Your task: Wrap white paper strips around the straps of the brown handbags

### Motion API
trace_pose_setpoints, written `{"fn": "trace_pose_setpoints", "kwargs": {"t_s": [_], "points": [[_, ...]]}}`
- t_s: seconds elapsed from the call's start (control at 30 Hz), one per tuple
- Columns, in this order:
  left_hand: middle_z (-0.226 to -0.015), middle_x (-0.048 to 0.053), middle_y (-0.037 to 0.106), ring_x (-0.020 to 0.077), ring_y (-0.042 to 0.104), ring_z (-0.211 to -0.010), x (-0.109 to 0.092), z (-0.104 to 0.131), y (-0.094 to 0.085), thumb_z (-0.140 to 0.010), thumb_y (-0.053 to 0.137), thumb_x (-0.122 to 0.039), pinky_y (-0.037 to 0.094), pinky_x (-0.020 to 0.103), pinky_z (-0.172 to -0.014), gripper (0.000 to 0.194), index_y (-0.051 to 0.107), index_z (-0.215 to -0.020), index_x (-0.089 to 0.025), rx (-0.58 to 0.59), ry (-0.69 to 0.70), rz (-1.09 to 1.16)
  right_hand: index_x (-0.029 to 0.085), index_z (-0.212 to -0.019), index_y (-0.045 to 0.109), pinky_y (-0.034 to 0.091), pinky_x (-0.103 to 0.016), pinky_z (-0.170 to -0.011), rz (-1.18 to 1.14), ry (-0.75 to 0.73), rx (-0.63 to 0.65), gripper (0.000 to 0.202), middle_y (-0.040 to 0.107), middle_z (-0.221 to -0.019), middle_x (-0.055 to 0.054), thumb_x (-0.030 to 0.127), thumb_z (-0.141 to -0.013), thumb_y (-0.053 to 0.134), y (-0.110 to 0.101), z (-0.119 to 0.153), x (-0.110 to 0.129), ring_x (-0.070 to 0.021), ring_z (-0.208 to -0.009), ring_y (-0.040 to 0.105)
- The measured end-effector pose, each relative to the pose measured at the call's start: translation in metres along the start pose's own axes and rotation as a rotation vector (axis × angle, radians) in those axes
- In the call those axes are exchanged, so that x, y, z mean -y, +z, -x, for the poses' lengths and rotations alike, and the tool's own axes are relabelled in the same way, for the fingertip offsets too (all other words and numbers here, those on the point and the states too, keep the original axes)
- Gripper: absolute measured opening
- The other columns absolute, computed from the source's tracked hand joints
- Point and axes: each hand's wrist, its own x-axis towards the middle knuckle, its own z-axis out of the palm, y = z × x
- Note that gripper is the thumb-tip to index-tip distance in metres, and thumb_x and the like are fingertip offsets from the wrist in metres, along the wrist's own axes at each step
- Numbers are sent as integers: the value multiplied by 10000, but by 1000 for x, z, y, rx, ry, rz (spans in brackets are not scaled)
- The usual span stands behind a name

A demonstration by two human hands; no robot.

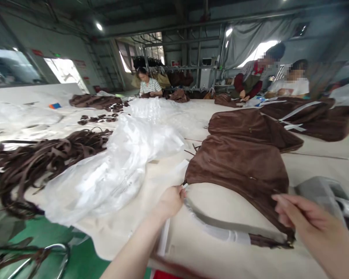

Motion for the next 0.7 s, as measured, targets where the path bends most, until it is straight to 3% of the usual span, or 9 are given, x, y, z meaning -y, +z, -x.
{"fn": "trace_pose_setpoints", "kwargs": {"t_s": [0.07,0.13,0.2,0.3,0.4,0.57,0.7], "points": [[-740,99,655,185,582,-685,-2,6,2,-869,408,-265,399,290,-683,288,649,-770,-145,-12,-30,-14,220,-875,675,460,-275,-539,-167,-14,247,372,643,-679,-43,552,-759,554,54,-12,55,-159,-557,576],[-741,106,653,185,577,-677,-4,10,1,-868,410,-265,397,294,-675,289,650,-769,-137,-14,-39,8,188,-826,658,408,-248,-485,-371,-12,511,361,600,-631,-15,531,-766,561,106,-19,90,-121,-500,517],[-728,101,646,178,568,-657,-3,11,-1,-871,396,-252,393,290,-660,298,651,-780,-128,-7,-28,42,160,-791,641,351,-229,-447,-598,48,742,361,562,-592,6,515,-738,606,149,-22,102,-95,-461,467],[-703,92,634,174,558,-632,0,11,-1,-879,368,-239,391,287,-645,315,649,-792,-124,9,-11,56,144,-759,621,272,-211,-416,-802,170,889,349,515,-549,36,487,-708,655,194,-21,94,-63,-419,403],[-728,106,638,187,565,-645,4,9,3,-886,358,-255,394,299,-651,321,638,-793,-130,-9,4,14,139,-729,611,232,-207,-399,-841,235,941,331,497,-532,46,466,-718,657,214,-20,78,-52,-401,383],[-755,107,644,193,572,-660,5,8,8,-865,396,-256,401,300,-659,259,626,-806,-152,-36,43,35,143,-686,587,222,-202,-377,-788,220,1012,325,488,-498,51,462,-730,637,217,-19,71,-50,-379,383],[-782,99,658,196,591,-697,3,11,6,-852,404,-257,406,296,-681,239,626,-828,-171,-37,43,61,160,-618,542,195,-195,-338,-613,217,1038,299,469,-450,60,425,-746,595,221,-16,75,-46,-335,361]]}}
